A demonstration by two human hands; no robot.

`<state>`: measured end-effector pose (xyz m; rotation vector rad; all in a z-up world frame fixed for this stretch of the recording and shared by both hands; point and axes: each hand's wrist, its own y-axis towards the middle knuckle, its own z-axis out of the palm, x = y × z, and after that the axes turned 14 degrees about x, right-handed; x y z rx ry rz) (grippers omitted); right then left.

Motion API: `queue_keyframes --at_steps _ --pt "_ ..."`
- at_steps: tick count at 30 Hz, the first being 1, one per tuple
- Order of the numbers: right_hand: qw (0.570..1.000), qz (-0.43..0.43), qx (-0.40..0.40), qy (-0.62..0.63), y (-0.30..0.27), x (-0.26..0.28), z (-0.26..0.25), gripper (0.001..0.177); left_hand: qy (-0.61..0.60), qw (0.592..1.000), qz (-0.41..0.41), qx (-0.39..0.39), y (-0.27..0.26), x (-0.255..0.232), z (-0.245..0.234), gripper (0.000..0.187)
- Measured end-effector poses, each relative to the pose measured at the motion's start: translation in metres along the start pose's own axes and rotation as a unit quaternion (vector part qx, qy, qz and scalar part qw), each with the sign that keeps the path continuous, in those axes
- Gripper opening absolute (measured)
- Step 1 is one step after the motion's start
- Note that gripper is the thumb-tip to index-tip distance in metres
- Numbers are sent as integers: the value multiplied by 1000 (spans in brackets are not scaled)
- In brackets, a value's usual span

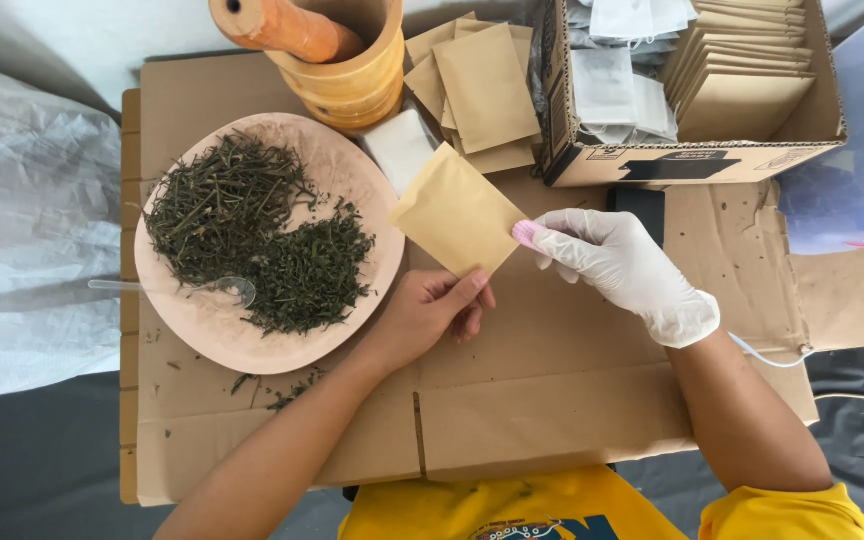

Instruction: Packaging tea leaves into filter bags, sealing them with a handheld heat sealer, and placing the sealed bags into paper envelopes.

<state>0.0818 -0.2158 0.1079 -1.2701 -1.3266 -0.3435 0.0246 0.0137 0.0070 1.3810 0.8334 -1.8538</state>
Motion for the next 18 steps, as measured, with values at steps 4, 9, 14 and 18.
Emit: queue_keyframes --at_steps 4,9,14,18 --pt "998 -31 -51 -21 2 -15 0 24 202 972 92 -73 -7 7 -3 44" --pt "930 -144 -140 -308 4 -24 9 43 417 810 366 -192 -7 3 17 26" --pt "850 -203 -86 -478 5 -33 -6 49 479 664 539 -198 3 6 36 20" --pt "716 -383 -34 -583 8 -57 -17 33 633 592 443 -227 10 9 31 47"
